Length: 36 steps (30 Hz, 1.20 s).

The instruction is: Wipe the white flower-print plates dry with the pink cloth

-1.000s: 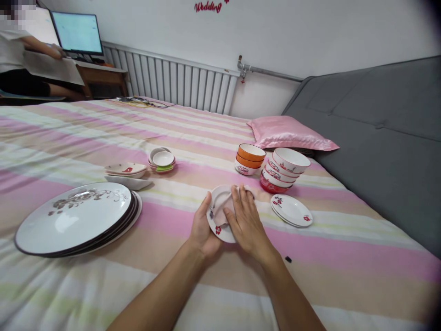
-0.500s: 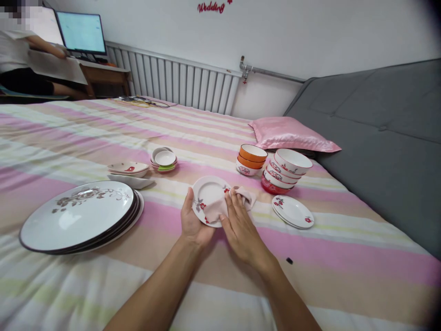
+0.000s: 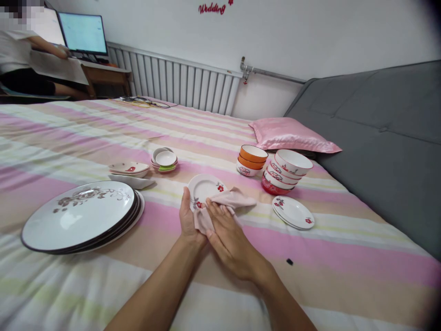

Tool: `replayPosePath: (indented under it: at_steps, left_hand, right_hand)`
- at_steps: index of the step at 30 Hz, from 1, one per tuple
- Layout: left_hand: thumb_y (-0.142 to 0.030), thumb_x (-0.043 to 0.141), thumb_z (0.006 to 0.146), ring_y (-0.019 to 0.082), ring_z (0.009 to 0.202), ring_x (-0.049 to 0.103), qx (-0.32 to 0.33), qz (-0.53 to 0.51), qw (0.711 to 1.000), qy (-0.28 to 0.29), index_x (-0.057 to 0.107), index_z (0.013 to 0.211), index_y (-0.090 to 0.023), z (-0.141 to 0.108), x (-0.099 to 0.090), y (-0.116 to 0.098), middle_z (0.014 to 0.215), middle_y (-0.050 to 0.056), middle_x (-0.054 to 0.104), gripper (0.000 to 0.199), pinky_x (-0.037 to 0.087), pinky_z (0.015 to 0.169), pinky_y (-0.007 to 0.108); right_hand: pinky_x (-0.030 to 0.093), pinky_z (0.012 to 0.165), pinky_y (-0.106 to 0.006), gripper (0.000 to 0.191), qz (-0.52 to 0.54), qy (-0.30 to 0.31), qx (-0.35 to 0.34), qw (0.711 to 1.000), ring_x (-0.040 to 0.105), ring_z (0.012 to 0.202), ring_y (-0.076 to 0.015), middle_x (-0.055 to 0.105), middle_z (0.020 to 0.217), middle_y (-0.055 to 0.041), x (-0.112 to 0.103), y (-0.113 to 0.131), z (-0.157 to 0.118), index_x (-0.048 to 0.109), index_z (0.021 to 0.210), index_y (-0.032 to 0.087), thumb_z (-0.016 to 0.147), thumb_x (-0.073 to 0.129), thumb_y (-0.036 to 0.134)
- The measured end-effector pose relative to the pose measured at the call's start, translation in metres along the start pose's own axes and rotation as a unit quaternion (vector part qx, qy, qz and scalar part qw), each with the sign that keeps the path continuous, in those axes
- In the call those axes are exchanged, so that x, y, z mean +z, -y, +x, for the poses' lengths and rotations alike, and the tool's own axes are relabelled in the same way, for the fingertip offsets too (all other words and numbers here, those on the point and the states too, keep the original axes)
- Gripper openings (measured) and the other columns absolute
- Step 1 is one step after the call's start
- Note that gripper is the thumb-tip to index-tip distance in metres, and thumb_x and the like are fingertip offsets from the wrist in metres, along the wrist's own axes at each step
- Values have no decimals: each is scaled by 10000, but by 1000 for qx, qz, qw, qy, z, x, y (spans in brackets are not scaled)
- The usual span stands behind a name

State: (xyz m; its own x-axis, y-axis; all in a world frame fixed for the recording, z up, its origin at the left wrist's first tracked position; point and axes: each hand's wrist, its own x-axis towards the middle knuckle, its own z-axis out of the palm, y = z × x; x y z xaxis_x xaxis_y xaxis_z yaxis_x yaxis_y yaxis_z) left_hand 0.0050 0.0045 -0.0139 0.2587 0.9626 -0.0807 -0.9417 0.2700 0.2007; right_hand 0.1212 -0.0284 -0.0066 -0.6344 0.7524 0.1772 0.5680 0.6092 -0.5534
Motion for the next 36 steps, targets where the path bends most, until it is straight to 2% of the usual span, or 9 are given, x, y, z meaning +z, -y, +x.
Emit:
replayPosePath:
  at_steps: [3,6,8,12,17,20,26,29,36]
  left_hand:
    - [-624,497,739,324,890,651,-33,15,999,38,641,969,-49,1,-9,0,846,168,704,637,421,934,452]
    - [-600,495,757,299,947,636,-18,5,998,62,625,1036,-67,4,-17,-1,962,159,693,616,416,949,412]
    - [-590,485,768,288,940,640,-9,-1,998,66,626,1039,-77,4,-19,-1,967,150,693,598,419,946,403]
    - [-644,469,737,348,955,623,-35,11,998,45,642,992,-55,1,-13,-2,897,182,696,665,404,939,482]
    - [-534,423,826,313,1026,597,78,-11,997,8,620,1069,-86,0,3,1,947,153,694,546,397,965,457]
    - [-486,425,848,293,1033,596,112,3,994,-6,576,1158,-93,1,7,5,1013,149,678,522,409,958,438]
    - [-467,414,863,299,1078,568,68,19,997,19,543,1207,-65,-1,8,10,1083,171,652,545,400,960,439]
    - [-459,416,865,292,1085,565,32,26,999,14,544,1205,-62,-2,9,12,1087,166,652,539,396,965,420]
    - [-462,442,850,288,1021,601,-35,85,996,-20,568,1188,-91,-2,4,15,1040,136,677,517,419,929,408]
  right_hand:
    - [74,1146,-398,520,31,0,-27,999,41,1389,-140,63,1511,9,-1,6,0,83,1440,221,954,215,349]
    - [97,1145,-395,514,35,-2,-32,999,56,1388,-141,66,1509,30,-1,9,0,73,1439,250,955,212,354]
    - [105,1144,-401,516,15,-2,-33,999,63,1388,-149,61,1508,31,1,9,0,71,1439,253,954,216,353]
    - [94,1143,-419,533,-37,-16,-17,999,61,1389,-161,51,1510,34,4,3,0,44,1439,269,949,231,369]
    - [59,1143,-426,529,-53,-61,51,995,-1,1390,-153,34,1516,4,5,-15,2,77,1443,223,950,208,364]
    - [55,1140,-434,531,-33,-73,67,995,-54,1386,-149,-12,1517,-3,7,-27,3,41,1442,221,952,193,358]
    - [65,1116,-505,545,-13,-136,80,987,-165,1361,-196,-162,1499,2,7,-44,2,-28,1433,265,948,212,323]
    - [72,1111,-508,560,-4,-140,89,986,-176,1359,-201,-188,1493,6,2,-50,0,-50,1430,273,944,223,332]
    - [99,1123,-466,555,18,-156,87,984,-74,1383,-177,-87,1514,35,-9,-64,-4,-3,1432,311,939,250,331]
